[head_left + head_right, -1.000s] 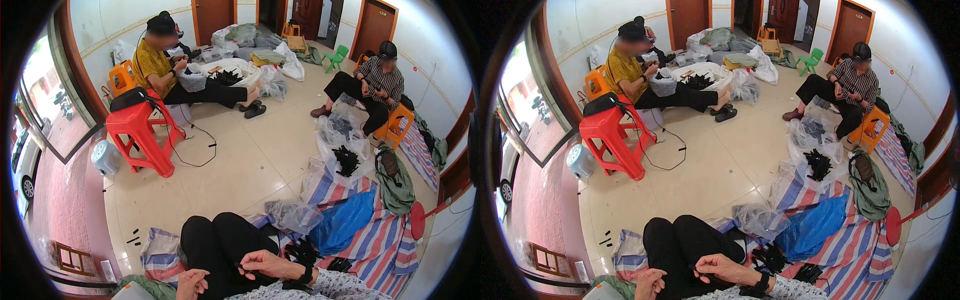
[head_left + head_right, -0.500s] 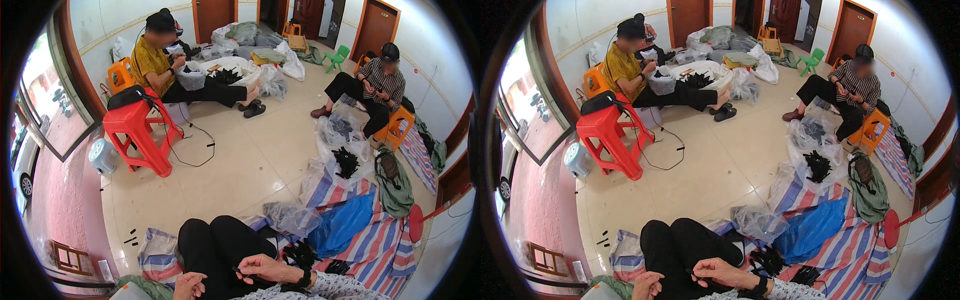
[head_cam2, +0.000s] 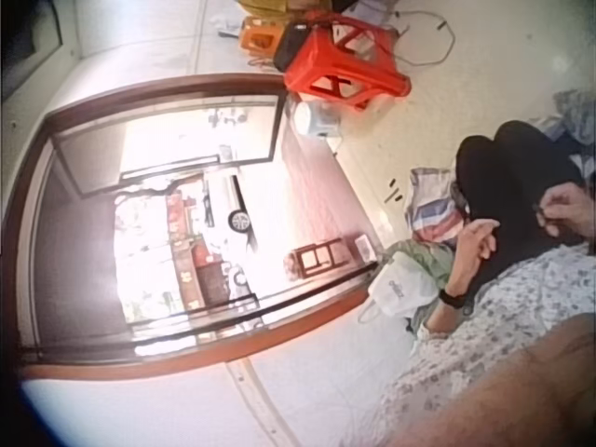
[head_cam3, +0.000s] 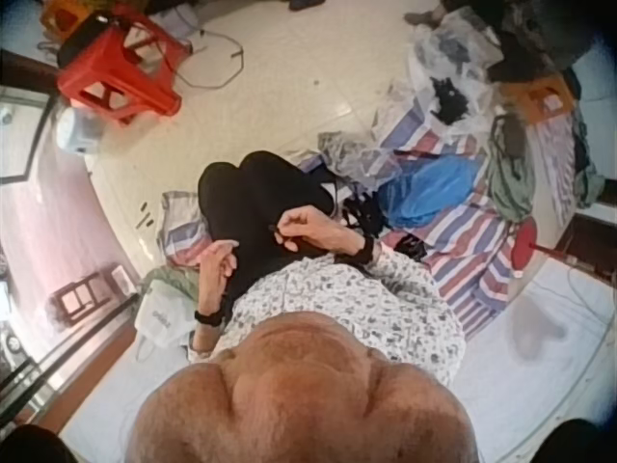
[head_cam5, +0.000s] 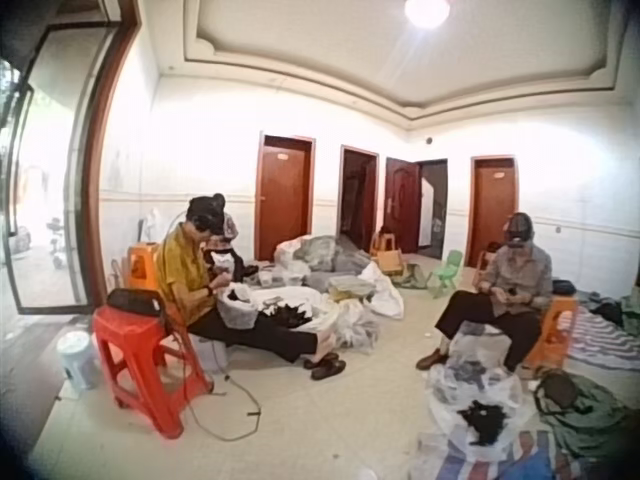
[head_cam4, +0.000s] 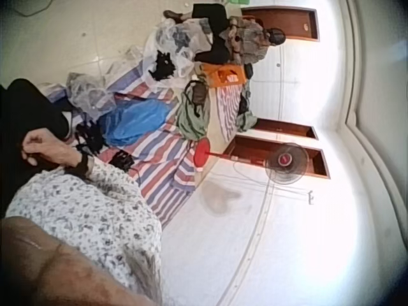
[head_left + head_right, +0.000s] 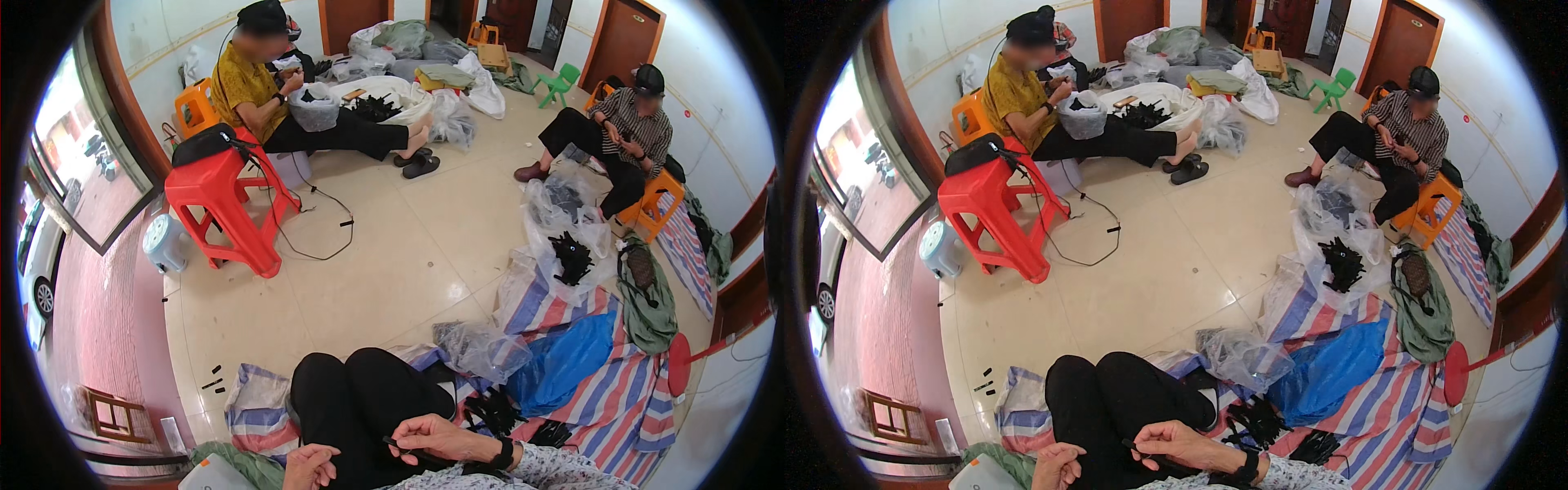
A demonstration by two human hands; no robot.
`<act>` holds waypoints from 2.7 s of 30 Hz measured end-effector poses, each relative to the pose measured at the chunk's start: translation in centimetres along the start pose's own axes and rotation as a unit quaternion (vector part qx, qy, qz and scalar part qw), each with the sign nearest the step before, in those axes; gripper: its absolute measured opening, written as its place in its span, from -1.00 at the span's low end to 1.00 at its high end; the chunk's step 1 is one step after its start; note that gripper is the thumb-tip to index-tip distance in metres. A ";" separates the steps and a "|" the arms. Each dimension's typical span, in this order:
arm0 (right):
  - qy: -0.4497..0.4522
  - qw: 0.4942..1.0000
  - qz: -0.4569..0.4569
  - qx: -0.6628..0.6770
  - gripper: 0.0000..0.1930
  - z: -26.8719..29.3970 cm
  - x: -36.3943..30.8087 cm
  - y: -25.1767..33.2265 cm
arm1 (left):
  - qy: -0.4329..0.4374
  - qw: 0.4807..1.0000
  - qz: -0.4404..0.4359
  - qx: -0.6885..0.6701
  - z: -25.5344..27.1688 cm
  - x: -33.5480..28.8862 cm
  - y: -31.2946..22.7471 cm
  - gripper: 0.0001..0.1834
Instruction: Assembling small metal components onto black shoe straps.
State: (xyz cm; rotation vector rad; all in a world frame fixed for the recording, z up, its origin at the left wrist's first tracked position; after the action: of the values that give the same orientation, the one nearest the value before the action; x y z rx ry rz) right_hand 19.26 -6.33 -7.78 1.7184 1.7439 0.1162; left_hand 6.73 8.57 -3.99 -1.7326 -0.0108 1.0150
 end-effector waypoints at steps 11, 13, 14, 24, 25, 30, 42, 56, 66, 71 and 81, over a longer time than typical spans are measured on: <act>-0.004 1.000 -0.006 -0.009 -0.81 0.2 0.2 -0.2 | 0.014 0.999 -0.025 0.029 -0.4 0.1 -1.0 -0.74; -0.002 1.000 -0.008 0.000 -0.81 0.2 0.2 -0.2 | 0.016 0.999 -0.027 0.024 -0.4 0.0 -1.0 -0.73; -0.002 1.000 -0.009 0.000 -0.81 0.2 0.2 -0.2 | 0.016 0.999 -0.026 0.024 -0.4 0.0 -1.0 -0.73; -0.003 1.000 -0.011 -0.005 -0.80 0.1 0.4 -0.1 | 0.020 0.998 -0.030 0.056 -0.6 0.2 -1.4 -0.70; 0.000 1.000 -0.007 -0.004 -0.80 0.1 0.5 0.0 | 0.017 0.998 -0.022 0.061 -0.5 0.2 -1.2 -0.70; -0.005 1.000 -0.011 -0.008 -0.80 0.0 0.5 0.0 | 0.016 0.998 -0.016 0.062 -0.3 0.4 -1.1 -0.71; -0.007 1.000 -0.011 -0.001 -0.81 -0.1 0.8 0.0 | 0.017 0.999 0.015 0.037 0.2 0.9 0.1 -0.73; -0.006 1.000 -0.013 -0.021 -0.80 -0.3 1.2 -0.1 | 0.019 1.000 0.008 0.023 -0.1 0.6 -0.4 -0.73; -0.003 1.000 -0.006 -0.019 -0.81 0.0 1.2 0.0 | 0.032 0.999 -0.016 0.007 -0.6 0.3 -1.3 -0.71; 0.002 1.000 -0.014 -0.014 -0.81 0.0 1.2 -0.3 | 0.033 0.999 -0.001 0.017 -0.5 0.3 -1.0 -0.69; 0.008 1.000 -0.005 -0.010 -0.80 -0.1 1.1 0.0 | 0.031 0.998 -0.024 0.056 -1.0 0.0 -2.0 -0.67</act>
State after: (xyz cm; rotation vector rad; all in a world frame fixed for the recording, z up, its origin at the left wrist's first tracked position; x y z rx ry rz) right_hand 19.35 -5.22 -8.11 1.6992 1.7576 0.1436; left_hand 8.21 8.65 -2.38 -1.6531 0.0419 0.9095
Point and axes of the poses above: each hand's wrist, its own x-axis towards the middle knuckle, its own z-axis out of the back of the hand, y = z × x, the point moved 9 cm from there along x, towards the middle knuckle, and after that the axes turned 5 degrees about -y, right-handed, at the moved point
